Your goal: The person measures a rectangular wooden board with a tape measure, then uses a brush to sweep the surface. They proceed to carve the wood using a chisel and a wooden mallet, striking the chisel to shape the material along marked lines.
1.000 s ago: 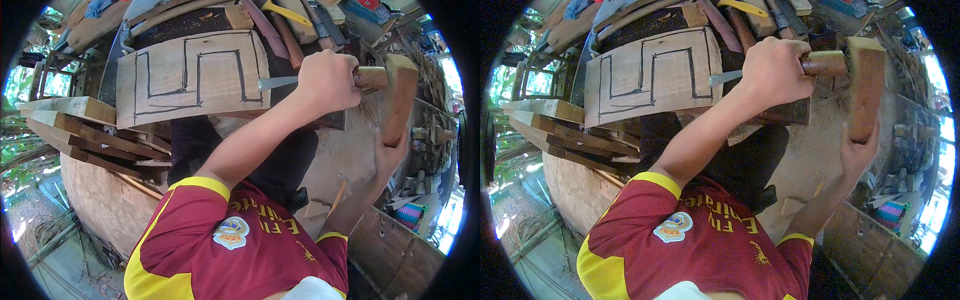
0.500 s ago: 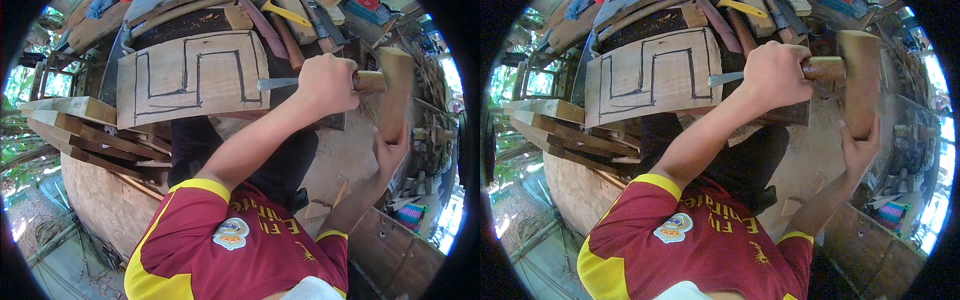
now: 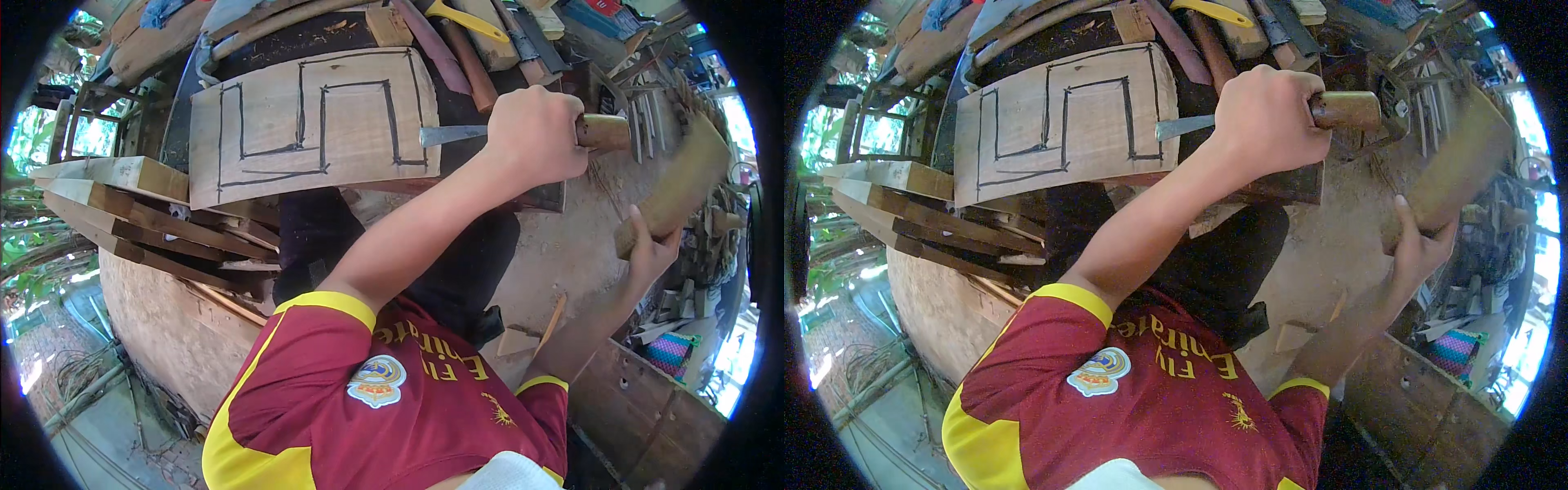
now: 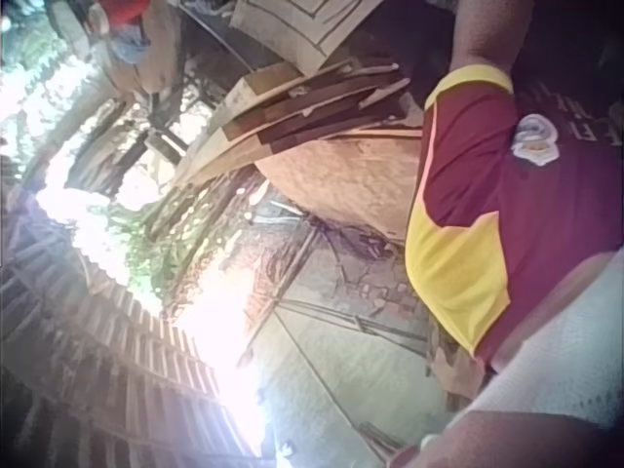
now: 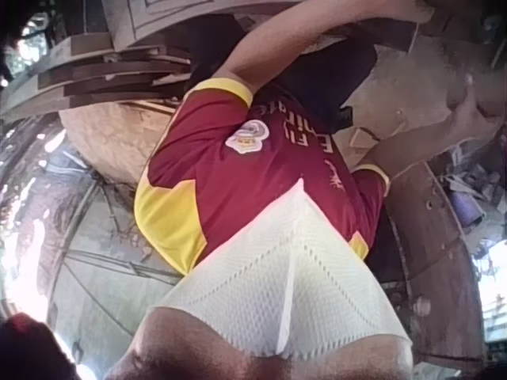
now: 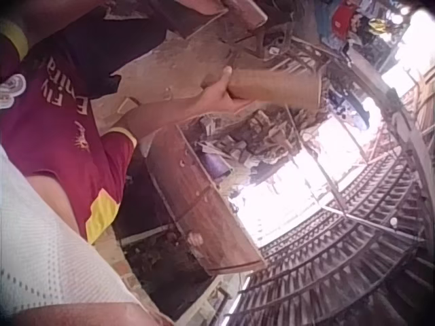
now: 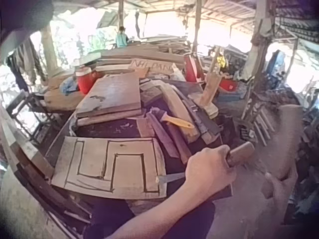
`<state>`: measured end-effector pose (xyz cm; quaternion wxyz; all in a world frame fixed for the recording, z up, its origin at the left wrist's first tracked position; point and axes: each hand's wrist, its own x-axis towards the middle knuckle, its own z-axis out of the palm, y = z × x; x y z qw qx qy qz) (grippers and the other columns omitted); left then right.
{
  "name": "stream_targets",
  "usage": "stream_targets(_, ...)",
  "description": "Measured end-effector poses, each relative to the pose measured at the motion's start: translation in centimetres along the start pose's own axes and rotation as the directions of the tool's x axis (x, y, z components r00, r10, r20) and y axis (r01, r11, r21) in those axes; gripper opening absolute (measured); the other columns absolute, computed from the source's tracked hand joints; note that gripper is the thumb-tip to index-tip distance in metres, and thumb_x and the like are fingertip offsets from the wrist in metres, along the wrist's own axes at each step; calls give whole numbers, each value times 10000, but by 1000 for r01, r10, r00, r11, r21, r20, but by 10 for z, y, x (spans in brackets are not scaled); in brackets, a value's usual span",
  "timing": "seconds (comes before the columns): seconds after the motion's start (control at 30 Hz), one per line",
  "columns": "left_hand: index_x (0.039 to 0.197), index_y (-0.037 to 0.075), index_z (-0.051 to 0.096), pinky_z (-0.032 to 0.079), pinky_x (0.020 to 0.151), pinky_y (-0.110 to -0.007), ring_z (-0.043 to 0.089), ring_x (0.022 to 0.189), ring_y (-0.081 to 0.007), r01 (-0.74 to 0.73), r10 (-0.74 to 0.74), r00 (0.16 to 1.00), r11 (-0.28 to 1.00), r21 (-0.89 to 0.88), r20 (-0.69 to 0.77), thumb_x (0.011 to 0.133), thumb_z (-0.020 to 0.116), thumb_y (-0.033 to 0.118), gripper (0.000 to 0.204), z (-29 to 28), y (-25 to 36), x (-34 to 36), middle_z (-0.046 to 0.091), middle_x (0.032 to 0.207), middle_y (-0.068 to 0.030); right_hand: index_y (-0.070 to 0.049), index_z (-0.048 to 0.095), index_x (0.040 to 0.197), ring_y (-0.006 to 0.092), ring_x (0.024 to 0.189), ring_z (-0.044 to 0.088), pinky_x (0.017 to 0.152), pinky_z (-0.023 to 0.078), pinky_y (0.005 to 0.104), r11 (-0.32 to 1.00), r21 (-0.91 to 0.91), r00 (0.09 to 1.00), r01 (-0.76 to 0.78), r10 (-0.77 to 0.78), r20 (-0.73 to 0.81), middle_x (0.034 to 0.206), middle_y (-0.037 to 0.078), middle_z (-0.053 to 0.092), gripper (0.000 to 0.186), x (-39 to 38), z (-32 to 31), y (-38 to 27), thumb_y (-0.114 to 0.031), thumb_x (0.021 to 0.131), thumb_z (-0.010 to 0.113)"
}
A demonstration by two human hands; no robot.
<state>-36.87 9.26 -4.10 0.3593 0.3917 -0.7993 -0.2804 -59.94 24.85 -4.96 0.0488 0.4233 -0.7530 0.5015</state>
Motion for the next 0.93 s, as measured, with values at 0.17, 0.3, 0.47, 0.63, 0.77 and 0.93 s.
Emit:
stream_targets(0.17, 813, 123, 738, 561, 665, -440, 673, 711, -358, -14, 15, 1000, 1000, 25, -22, 600, 696, 230, 241, 9, -4, 0, 659, 679, -167, -5, 519, 1267, 212, 1010, 608, 887, 495, 353, 870, 460, 971, -180, 232, -59, 1158, 119, 610, 551, -21, 43, 4, -3, 776, 768)
stream_targets(0.3, 806, 122, 737, 559, 655, -439, 673, 709, -357, -7, 7, 1000, 1000, 27, 4, 606, 695, 235, 233, 2, -3, -2, 661, 680, -163, 28, 534, 1277, 206, 1013, 604, 905, 478, 342, 983, -60, 963, 173, -156, 218, 1144, 128, 631, 588, -17, 24, 17, -61, 759, 797)
stream_targets(0.47, 770, 108, 719, 553, 651, -442, 669, 704, -358, -8, 8, 1000, 1000, -6, 14, 604, 693, 232, 209, 2, -2, 0, 657, 671, -157, 36, 566, 1243, 187, 981, 615, 889, 485, 323, 999, -29, 1000, 19, -19, -1, 1128, 114, 646, 532, 5, 4, 7, 8, 756, 779)
stream_targets(0.63, 768, 108, 712, 551, 658, -442, 666, 700, -359, -11, 11, 1000, 1000, -5, 6, 597, 694, 227, 209, 8, -3, -2, 649, 658, -153, 29, 569, 1203, 179, 971, 616, 876, 489, 313, 906, 413, 981, -89, 152, -122, 1118, 106, 643, 505, -8, 28, 29, 11, 750, 791)
stream_targets(0.77, 803, 121, 721, 553, 666, -442, 666, 711, -362, -21, 21, 1000, 1000, 21, 1, 585, 702, 233, 246, 5, -6, -3, 654, 675, -160, 7, 567, 1232, 176, 975, 611, 881, 487, 312, 979, -75, 975, 189, -178, 134, 1132, 107, 643, 557, -13, 25, 20, -24, 736, 818)
stream_targets(0.93, 859, 120, 739, 561, 695, -437, 675, 744, -358, 4, -6, 999, 1000, 30, 54, 581, 706, 235, 302, 2, -2, -1, 666, 699, -162, 22, 546, 1278, 222, 1087, 604, 958, 467, 364, 931, -280, 972, 234, -235, 28, 1212, 153, 628, 642, 1, 9, 3, -87, 717, 839)
